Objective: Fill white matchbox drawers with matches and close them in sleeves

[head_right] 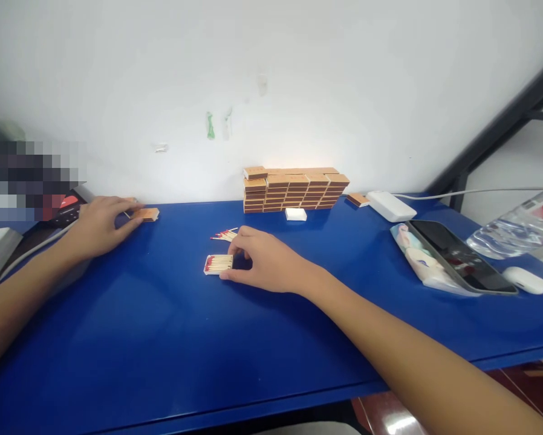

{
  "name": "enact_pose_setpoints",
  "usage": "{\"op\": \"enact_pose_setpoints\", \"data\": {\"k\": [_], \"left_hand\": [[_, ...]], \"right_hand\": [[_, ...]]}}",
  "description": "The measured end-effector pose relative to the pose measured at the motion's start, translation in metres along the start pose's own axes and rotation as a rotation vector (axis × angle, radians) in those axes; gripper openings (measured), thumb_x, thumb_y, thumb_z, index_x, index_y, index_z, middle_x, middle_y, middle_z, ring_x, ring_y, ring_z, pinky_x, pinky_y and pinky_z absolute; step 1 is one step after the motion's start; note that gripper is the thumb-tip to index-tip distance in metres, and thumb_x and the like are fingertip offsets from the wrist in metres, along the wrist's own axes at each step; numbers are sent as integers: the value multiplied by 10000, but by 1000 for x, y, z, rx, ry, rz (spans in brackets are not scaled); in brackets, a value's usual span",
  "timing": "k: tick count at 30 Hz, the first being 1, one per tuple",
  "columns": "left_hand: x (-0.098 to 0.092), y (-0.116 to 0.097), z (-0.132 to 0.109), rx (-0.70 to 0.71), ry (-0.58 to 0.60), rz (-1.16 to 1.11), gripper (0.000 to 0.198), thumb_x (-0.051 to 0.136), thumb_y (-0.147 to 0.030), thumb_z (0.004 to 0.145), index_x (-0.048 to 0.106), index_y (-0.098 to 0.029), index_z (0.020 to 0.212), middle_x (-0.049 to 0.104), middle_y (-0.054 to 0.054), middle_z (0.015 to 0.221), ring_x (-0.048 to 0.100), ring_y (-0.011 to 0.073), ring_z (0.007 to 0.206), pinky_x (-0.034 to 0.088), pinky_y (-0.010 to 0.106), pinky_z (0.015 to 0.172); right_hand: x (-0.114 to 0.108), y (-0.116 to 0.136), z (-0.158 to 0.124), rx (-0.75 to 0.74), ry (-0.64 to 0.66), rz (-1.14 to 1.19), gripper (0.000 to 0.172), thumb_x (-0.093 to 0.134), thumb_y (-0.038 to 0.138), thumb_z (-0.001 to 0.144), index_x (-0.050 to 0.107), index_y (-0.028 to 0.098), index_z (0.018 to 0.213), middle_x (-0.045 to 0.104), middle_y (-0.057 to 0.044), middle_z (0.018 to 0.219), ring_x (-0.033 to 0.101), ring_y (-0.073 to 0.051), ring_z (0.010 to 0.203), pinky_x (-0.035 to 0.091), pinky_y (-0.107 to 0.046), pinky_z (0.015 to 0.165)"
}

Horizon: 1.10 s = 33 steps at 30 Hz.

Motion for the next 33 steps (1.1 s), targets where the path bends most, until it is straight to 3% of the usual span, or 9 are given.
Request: {"op": "enact_pose_setpoints", "data": {"k": [8,12,15,21,26,33], "left_hand": [[-3,-15,-1,46,0,-120,459,510,-527,999,726,-203,1242,689,158,1289,564,395,1320,451,541,1088],[-13,-46,-9,62,-2,-288,642,653,-589,949,636,-188,1450,728,120,1226,657,345,1177,508,507,1050],[-19,-76,-20,44,-5,-521,721,783,-593,881,629,-209,1472,751,80,1187,717,283,1072,570,460,1020],[-31,-122,-40,172,38,-779,578,834,-518,889,718,-270,1399,709,52,1176,746,195,944,661,389,940],[-31,-125,-40,175,27,-775,446,834,-489,899,787,-278,1289,693,56,1204,744,184,928,692,363,897],[-25,-120,-40,138,82,-895,456,855,-488,881,791,-284,1284,684,57,1244,756,195,967,695,389,960]], "right_hand": [[-1,-2,1,20,-100,-45,341,808,515,916,705,202,1001,643,-47,1026,586,-171,819,460,-318,693],[1,-6,3,31,-225,-67,340,821,507,903,706,200,993,647,-38,975,592,-172,802,468,-322,696],[2,-6,4,51,-309,-93,326,844,481,888,701,201,975,646,-28,943,595,-173,794,464,-323,694],[3,-2,3,10,-377,-96,324,869,464,873,678,205,908,625,-12,890,577,-168,775,440,-318,673],[5,0,2,-22,-383,-79,311,860,446,882,661,207,905,622,-13,897,568,-164,771,446,-317,669],[5,-1,2,-32,-379,-65,329,868,461,873,662,207,913,621,-15,906,569,-160,762,456,-313,654]]}}
Point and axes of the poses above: each hand's wrist, its own z-axis towards the middle knuckle, its own x-axis out of the palm, y = z × x, the point moved 1 cm from there along z, towards the middle knuckle
